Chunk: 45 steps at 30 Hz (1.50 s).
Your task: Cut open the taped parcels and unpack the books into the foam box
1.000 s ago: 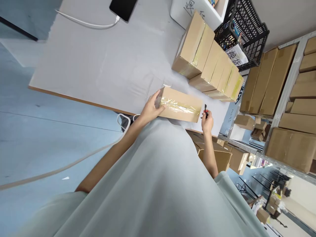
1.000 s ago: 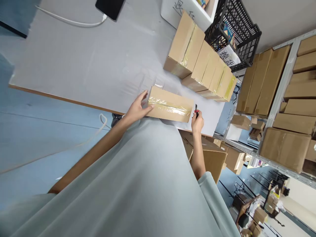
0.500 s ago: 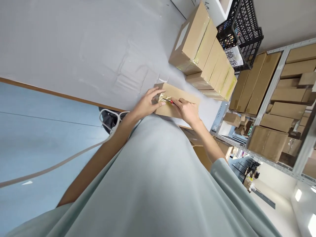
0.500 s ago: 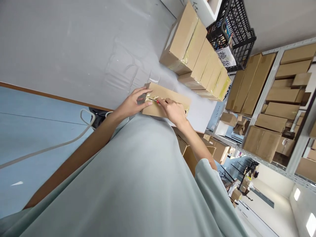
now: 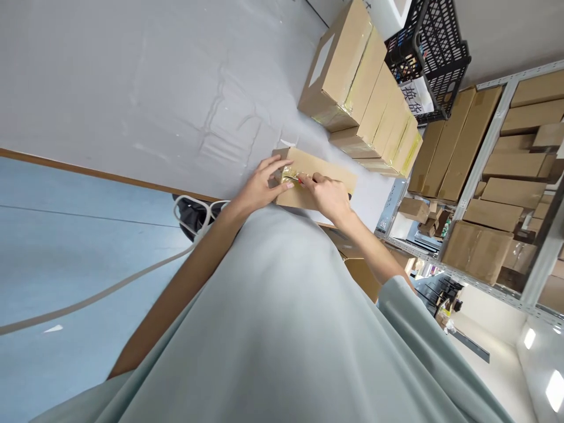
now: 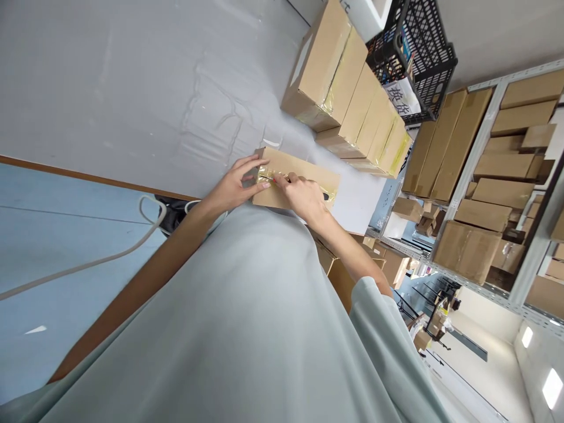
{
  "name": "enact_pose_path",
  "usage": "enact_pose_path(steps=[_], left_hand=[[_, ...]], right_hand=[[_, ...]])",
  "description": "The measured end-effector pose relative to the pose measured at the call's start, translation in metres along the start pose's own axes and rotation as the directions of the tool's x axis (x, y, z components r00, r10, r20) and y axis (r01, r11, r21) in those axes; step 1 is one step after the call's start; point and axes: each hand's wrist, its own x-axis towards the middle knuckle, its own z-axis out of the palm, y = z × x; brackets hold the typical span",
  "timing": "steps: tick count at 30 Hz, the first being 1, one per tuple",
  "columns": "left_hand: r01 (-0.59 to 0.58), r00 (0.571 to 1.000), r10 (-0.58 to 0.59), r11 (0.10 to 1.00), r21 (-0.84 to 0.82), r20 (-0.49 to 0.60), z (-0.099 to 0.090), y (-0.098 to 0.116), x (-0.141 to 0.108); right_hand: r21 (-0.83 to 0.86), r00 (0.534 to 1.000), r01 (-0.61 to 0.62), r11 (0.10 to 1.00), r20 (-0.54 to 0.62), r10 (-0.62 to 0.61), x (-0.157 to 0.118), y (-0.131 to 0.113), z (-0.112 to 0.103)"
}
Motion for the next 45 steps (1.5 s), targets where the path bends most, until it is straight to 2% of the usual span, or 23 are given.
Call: enact_pose_path(steps=[5,9,11,15,18,22,28,30,32,33,35,36,38,39,41,43,45], left_hand=[[0.026,1.0,-0.026,1.0,0.008,0.001,-0.003,0.002,0.0],[0.061,0.998,-0.06,0.998,0.031,-0.015,-0.005,0.005,-0.002],[0.07,0.997,-0.069,0.997,0.039,-0.027,-0.005,0.007,-0.002],[0.076,0.996,-0.072,0.995,0.065,-0.058,-0.003,0.009,-0.004],[0.081,0.994,-0.072,0.992,0.098,-0.085,-0.001,0.009,-0.006],[0.102,0.992,-0.091,0.986,0.131,-0.089,0.001,0.009,-0.005],[0.095,0.993,-0.076,0.972,0.216,-0.093,-0.006,0.008,-0.006],[0.11,0.989,-0.087,0.973,0.202,-0.116,-0.012,0.007,-0.007],[0.135,0.982,-0.108,0.975,0.174,-0.155,-0.019,0.007,-0.008],[0.149,0.976,-0.119,0.976,0.161,-0.181,-0.022,0.006,-0.008],[0.172,0.962,-0.135,0.974,0.144,-0.238,-0.029,0.005,-0.01],[0.179,0.954,-0.137,0.974,0.139,-0.267,-0.033,0.004,-0.011],[0.195,0.932,-0.143,0.972,0.129,-0.334,-0.042,0.001,-0.015],[0.208,0.915,-0.149,0.97,0.124,-0.374,-0.048,-0.001,-0.018],[0.251,0.874,-0.174,0.961,0.117,-0.455,-0.061,-0.006,-0.024],[0.291,0.839,-0.192,0.949,0.121,-0.51,-0.073,-0.01,-0.028],[0.306,0.831,-0.19,0.941,0.144,-0.522,-0.078,-0.012,-0.028]], right_hand=[[-0.01,0.998,0.04,0.999,-0.046,-0.04,0.0,-0.014,-0.005],[0.007,0.997,0.01,1.0,-0.083,-0.009,-0.004,-0.007,0.01],[0.022,0.997,-0.044,0.999,-0.07,0.045,-0.012,0.011,0.023],[0.049,0.983,-0.181,0.982,-0.005,0.182,-0.042,0.068,0.06],[0.076,0.975,-0.221,0.972,0.005,0.221,-0.063,0.105,0.091],[0.158,0.98,-0.183,0.97,-0.048,0.193,-0.073,0.127,0.122],[0.381,0.947,-0.231,0.895,-0.121,0.296,-0.083,0.158,0.16],[0.549,0.903,-0.248,0.798,-0.168,0.396,-0.083,0.169,0.183],[0.767,0.837,-0.213,0.605,-0.177,0.518,-0.073,0.17,0.209],[0.868,0.813,-0.167,0.468,-0.148,0.564,-0.064,0.165,0.222],[0.99,0.784,-0.059,0.126,-0.032,0.62,-0.039,0.144,0.243],[0.999,0.775,-0.025,-0.032,0.04,0.63,-0.027,0.129,0.251],[0.965,0.77,0.017,-0.261,0.154,0.619,-0.005,0.095,0.257],[0.941,0.777,0.034,-0.336,0.187,0.602,0.003,0.078,0.257],[0.9,0.802,0.081,-0.429,0.196,0.564,0.011,0.051,0.25],[0.87,0.834,0.151,-0.469,0.143,0.534,0.01,0.035,0.239],[0.859,0.845,0.222,-0.462,0.068,0.531,0.004,0.033,0.226]])
